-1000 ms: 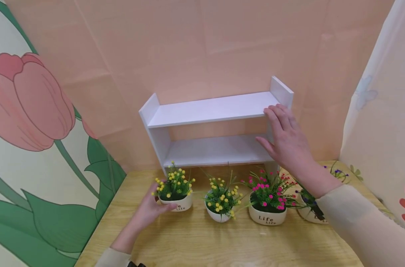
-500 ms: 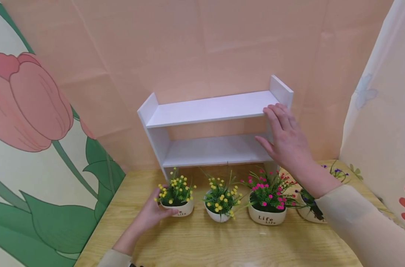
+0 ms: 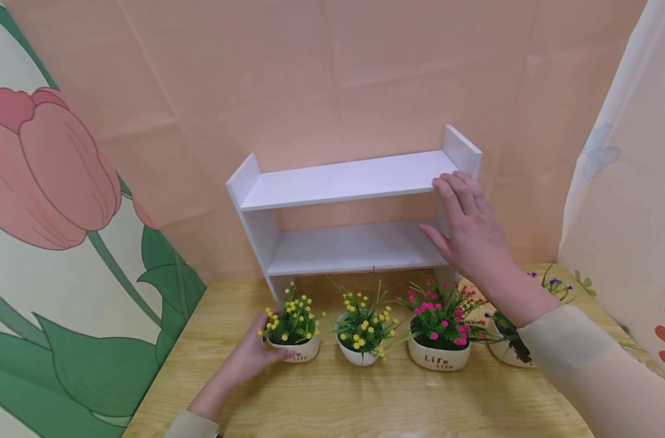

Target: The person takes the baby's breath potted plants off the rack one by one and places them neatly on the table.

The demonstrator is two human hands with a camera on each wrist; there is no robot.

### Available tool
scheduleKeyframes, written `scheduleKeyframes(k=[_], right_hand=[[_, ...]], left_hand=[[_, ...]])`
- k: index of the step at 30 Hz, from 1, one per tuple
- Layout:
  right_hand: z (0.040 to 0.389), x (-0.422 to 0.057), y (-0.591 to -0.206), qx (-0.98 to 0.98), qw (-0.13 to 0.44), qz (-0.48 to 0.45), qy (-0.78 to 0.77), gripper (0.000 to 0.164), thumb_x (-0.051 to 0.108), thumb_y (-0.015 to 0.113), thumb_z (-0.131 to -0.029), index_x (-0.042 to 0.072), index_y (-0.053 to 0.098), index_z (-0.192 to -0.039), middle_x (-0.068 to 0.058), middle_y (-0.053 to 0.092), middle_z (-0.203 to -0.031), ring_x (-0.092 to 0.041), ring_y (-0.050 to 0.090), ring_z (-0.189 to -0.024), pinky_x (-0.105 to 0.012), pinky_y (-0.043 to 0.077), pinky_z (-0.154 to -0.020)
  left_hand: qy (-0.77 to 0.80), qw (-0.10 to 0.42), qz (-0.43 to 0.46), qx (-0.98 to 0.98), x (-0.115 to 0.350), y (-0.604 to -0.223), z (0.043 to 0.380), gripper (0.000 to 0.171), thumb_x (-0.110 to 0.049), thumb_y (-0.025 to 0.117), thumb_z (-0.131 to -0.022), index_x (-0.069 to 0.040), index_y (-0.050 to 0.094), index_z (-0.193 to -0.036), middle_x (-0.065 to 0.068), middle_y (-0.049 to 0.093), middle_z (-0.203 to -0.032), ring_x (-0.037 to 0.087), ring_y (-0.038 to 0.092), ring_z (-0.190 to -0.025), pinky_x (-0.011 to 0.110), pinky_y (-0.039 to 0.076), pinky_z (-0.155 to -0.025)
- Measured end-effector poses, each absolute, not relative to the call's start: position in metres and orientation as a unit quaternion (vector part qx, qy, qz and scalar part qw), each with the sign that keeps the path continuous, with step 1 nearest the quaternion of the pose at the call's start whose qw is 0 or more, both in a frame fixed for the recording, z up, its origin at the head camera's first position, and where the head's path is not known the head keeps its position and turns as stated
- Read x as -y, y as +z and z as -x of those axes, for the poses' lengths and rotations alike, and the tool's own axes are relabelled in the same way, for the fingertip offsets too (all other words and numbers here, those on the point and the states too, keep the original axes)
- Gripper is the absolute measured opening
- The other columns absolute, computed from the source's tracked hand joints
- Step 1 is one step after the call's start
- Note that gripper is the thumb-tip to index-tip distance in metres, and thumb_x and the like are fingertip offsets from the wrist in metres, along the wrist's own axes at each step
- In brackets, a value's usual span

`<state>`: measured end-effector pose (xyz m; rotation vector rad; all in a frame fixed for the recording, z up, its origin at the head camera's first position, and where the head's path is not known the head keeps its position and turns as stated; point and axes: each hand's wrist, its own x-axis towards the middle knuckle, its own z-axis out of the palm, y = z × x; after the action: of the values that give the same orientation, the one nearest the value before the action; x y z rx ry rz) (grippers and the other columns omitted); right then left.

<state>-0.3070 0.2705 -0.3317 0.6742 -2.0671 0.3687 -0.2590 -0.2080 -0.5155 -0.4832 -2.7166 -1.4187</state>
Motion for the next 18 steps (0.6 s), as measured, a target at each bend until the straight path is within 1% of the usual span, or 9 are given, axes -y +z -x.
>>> scheduleKeyframes(k=[3, 5, 7, 11, 15, 18], right_hand=[[0.3069, -0.2703, -0.3322, 0.837, 0.45, -0.272, 0.149, 0.094, 0.074, 0.041, -0.109, -0.004, 0.043, -0.161, -0.031, 0.043, -0.16, -0.052, 0.034, -0.154, -0.051, 0.02, -0.136], [0.3069, -0.27, -0.3323, 0.837, 0.45, -0.272, 0.148, 0.094, 0.074, 0.041, -0.109, -0.004, 0.042, -0.162, -0.031, 0.042, -0.16, -0.051, 0.034, -0.154, -0.05, 0.02, -0.136], [0.307, -0.2696, -0.3325, 0.839, 0.449, -0.271, 0.147, 0.094, 0.074, 0.041, -0.109, -0.004, 0.042, -0.162, -0.031, 0.042, -0.161, -0.051, 0.033, -0.155, -0.05, 0.019, -0.136], [0.3071, -0.2686, -0.3323, 0.84, 0.445, -0.272, 0.148, 0.095, 0.074, 0.041, -0.109, -0.004, 0.041, -0.162, -0.031, 0.041, -0.161, -0.051, 0.032, -0.156, -0.051, 0.018, -0.136], [0.308, -0.268, -0.3313, 0.842, 0.442, -0.273, 0.145, 0.096, 0.074, 0.04, -0.109, -0.005, 0.04, -0.163, -0.031, 0.04, -0.162, -0.051, 0.031, -0.157, -0.051, 0.018, -0.136], [0.3093, -0.2676, -0.3306, 0.843, 0.441, -0.274, 0.142, 0.096, 0.075, 0.039, -0.109, -0.005, 0.039, -0.163, -0.032, 0.04, -0.162, -0.051, 0.03, -0.157, -0.051, 0.017, -0.136]], left_hand=[[-0.462, 0.014, 0.159, 0.872, 0.2087, -0.5185, 0.259, 0.096, -0.029, 0.1, -0.081, -0.008, 0.047, -0.158, 0.021, 0.051, -0.155, 0.046, 0.053, -0.144, 0.069, 0.037, -0.123], [-0.47, 0.009, 0.161, 0.868, 0.2095, -0.5194, 0.2585, 0.095, -0.028, 0.1, -0.081, -0.009, 0.047, -0.158, 0.022, 0.051, -0.156, 0.046, 0.053, -0.144, 0.07, 0.036, -0.123], [-0.475, 0.003, 0.16, 0.866, 0.2105, -0.5197, 0.2576, 0.095, -0.027, 0.099, -0.082, -0.008, 0.047, -0.159, 0.022, 0.05, -0.157, 0.047, 0.052, -0.145, 0.07, 0.035, -0.123], [-0.473, -0.005, 0.159, 0.866, 0.2122, -0.5194, 0.2586, 0.099, -0.027, 0.099, -0.083, -0.003, 0.044, -0.162, 0.024, 0.049, -0.158, 0.049, 0.049, -0.147, 0.071, 0.033, -0.124], [-0.47, -0.006, 0.16, 0.868, 0.2128, -0.5189, 0.2597, 0.096, -0.028, 0.099, -0.084, -0.004, 0.045, -0.16, 0.023, 0.05, -0.156, 0.048, 0.048, -0.148, 0.07, 0.032, -0.125], [-0.463, -0.007, 0.163, 0.871, 0.213, -0.5173, 0.2591, 0.097, -0.03, 0.098, -0.084, -0.004, 0.045, -0.161, 0.024, 0.049, -0.157, 0.048, 0.047, -0.149, 0.07, 0.032, -0.125]])
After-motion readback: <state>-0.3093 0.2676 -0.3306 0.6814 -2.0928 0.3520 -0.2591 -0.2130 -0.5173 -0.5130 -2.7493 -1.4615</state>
